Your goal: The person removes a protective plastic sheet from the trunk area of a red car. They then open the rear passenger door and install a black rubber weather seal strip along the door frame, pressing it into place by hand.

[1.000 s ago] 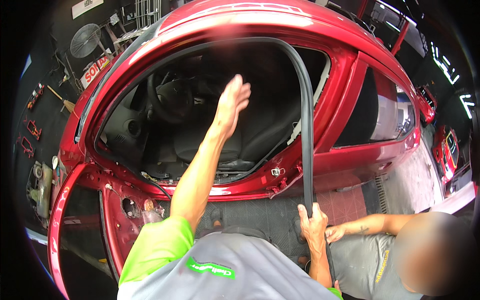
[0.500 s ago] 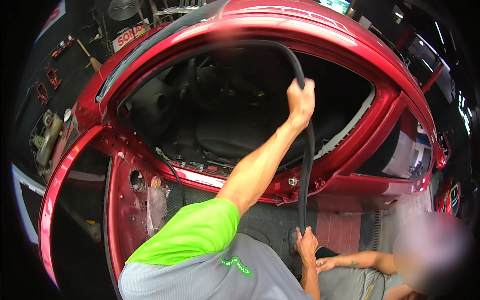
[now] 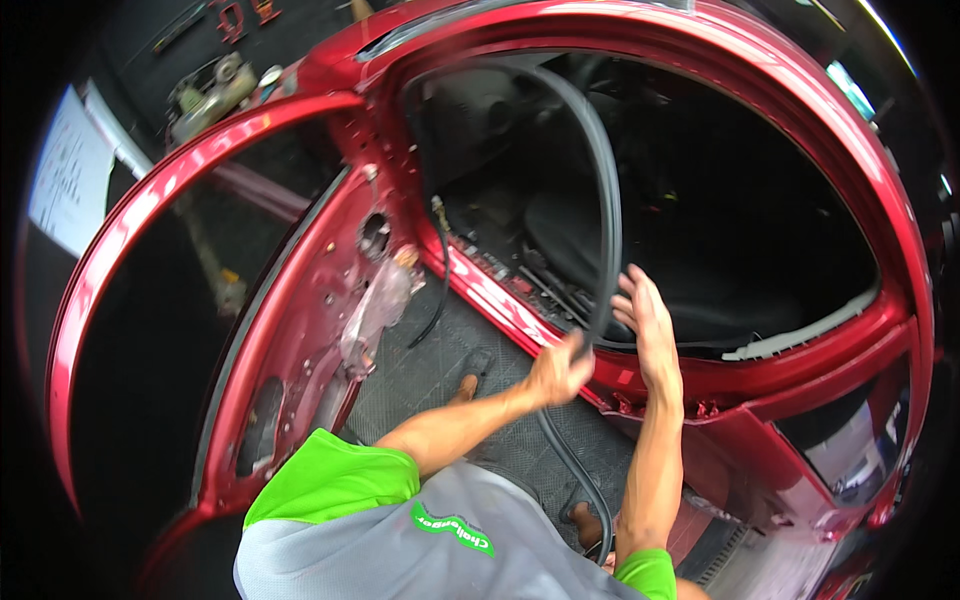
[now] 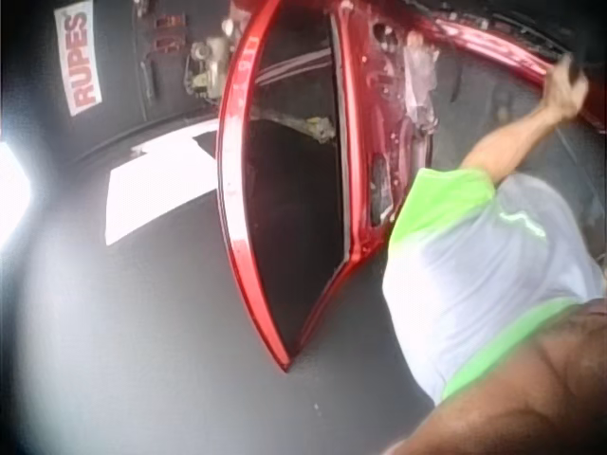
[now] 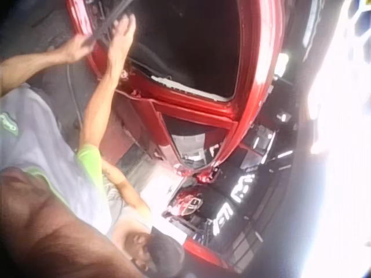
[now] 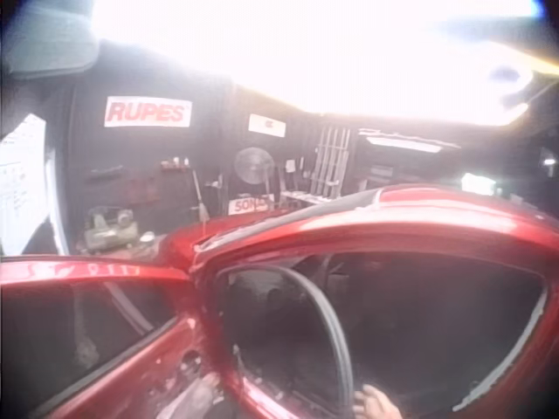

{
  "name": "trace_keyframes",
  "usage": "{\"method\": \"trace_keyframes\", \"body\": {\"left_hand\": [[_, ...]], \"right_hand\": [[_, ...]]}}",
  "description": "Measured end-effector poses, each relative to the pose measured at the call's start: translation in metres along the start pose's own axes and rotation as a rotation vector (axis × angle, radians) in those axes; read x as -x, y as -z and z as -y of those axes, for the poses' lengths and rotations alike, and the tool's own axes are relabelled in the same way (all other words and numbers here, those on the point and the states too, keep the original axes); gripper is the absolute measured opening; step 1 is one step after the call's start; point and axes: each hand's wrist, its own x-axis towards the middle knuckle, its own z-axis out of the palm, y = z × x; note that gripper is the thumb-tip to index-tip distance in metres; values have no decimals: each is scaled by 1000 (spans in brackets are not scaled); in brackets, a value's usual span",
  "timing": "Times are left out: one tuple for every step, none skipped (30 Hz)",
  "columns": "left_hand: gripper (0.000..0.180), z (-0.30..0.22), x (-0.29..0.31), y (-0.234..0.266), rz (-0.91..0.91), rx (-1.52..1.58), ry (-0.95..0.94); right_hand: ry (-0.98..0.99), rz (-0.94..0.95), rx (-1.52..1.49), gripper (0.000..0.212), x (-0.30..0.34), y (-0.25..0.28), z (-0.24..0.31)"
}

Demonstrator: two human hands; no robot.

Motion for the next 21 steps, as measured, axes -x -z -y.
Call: {"method": "trace_keyframes", "body": {"left_hand": [[26, 17, 42, -5, 225, -60, 74], [33, 17, 82, -5, 411, -89, 129], [42, 30, 115, -2, 673, -92, 223], [41, 34, 123, 8, 906, -172, 220], [40, 34, 137, 9, 1153, -229, 218], [44, 58, 158, -1, 1114, -167, 180], [49, 78, 176, -13, 1090, -99, 127], [55, 75, 171, -13, 1065, -62, 30], [59, 72, 166, -13, 1086, -115, 49], [63, 72, 158, -14, 1109, -179, 59], [66, 74, 152, -17, 1140, -242, 67], [71, 84, 148, -24, 1163, -247, 112], [77, 95, 147, -27, 1175, -256, 163], [82, 94, 138, -19, 1190, -363, 387], [86, 89, 127, -11, 1196, -470, 608], [88, 108, 133, 2, 929, -373, 707], [90, 128, 141, 20, 646, -276, 794], [93, 132, 132, 42, 466, -316, 878], [96, 140, 118, 65, 304, -360, 952], [100, 169, 117, 85, 75, -376, 856], [104, 198, 114, 106, -148, -378, 750]], "right_hand": [[-64, 96, -204, 78, -21, -22, 8], [-121, 172, -302, 80, -45, -45, 2], [-185, 273, -199, 80, -69, -63, -24], [-270, 354, 20, 78, -66, -90, -14], [-277, 583, -103, 64, -54, -114, -26], [-377, 679, 150, 66, -42, -132, -41], [-484, 782, 380, 70, -34, -137, -73], [-513, 740, 563, 73, -26, -136, -130], [-795, 787, 252, 67, -4, -139, -107], [-751, 779, 177, 64, 5, -139, -117], [-709, 762, 98, 60, 14, -134, -127], [-591, 738, 207, 55, 22, -120, -138], [-471, 721, 321, 50, 28, -106, -146], [-602, 619, 417, 37, 37, -98, -111], [-570, 394, 328, 31, 51, -85, -127], [-317, 296, 427, 29, 55, -67, -123], [-451, 276, 601, 31, 52, -52, -102], [-408, 263, 635, 31, 55, -51, -84], [-375, 233, 659, 31, 61, -49, -68], [-379, 278, 673, 33, 68, -54, -48], [-385, 319, 693, 34, 77, -63, -29]]}}
